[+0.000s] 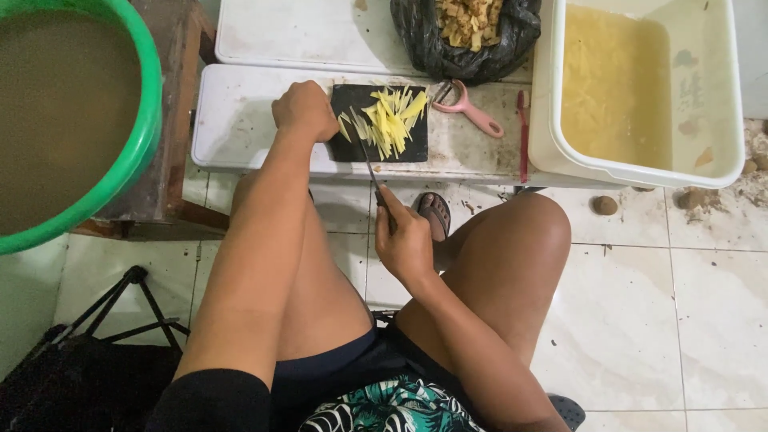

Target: A person is julienning potatoes using a knife on a small cutting board and then placing the strips into a container of water.

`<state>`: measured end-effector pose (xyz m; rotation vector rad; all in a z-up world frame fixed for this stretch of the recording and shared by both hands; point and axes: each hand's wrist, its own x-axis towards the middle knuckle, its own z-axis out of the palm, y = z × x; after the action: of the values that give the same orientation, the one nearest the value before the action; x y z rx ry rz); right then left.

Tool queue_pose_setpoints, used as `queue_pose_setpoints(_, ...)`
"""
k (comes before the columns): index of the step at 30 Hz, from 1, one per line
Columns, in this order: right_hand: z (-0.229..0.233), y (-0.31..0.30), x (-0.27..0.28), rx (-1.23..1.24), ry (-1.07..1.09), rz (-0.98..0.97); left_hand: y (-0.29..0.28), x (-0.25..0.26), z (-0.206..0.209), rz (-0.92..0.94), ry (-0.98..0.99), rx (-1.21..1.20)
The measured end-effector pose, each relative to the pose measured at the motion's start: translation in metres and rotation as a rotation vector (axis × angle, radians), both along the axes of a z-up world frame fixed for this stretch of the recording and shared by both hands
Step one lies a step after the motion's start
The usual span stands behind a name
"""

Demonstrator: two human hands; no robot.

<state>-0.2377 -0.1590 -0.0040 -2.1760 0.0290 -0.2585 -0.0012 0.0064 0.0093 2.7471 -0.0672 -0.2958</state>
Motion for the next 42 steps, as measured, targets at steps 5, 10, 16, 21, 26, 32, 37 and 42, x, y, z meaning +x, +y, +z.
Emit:
queue_pose_setpoints(5, -0.006, 0.011, 0.012, -0.021, -0.006, 0.008, 0.007, 0.009, -0.018, -0.002, -0.012, 0.006)
queue_pose_setpoints(10, -0.008, 0.016, 0.017, -0.047, -0.001, 0.013, 0.005, 0.007, -0.013, 0.016, -0.004, -0.024)
queue_pose_setpoints(16, -0.006, 0.018, 0.021, -0.053, -0.012, 0.043, -0.009, 0.006, 0.012, 0.098, 0.165, 0.142)
queue_pose_setpoints(21, -0.001, 0.017, 0.024, -0.065, 0.042, 0.042, -0.012, 0.007, 0.011, 0.117, 0.202, 0.168)
queue_pose_setpoints(26, 0.006, 0.016, 0.019, -0.033, 0.034, 0.055, -0.011, 0.004, 0.012, 0.126, 0.167, 0.141)
queue_pose_setpoints(32, 0.015, 0.010, 0.000, -0.031, 0.073, 0.040, -0.011, 0.003, 0.015, 0.150, 0.189, 0.140)
queue_pose_setpoints(37, 0.026, 0.002, -0.013, -0.045, 0.125, 0.032, -0.012, 0.004, 0.012, 0.142, 0.159, 0.126)
queue_pose_setpoints(42, 0.033, -0.006, -0.023, -0.065, 0.123, 0.037, -0.015, 0.003, 0.017, 0.157, 0.185, 0.153)
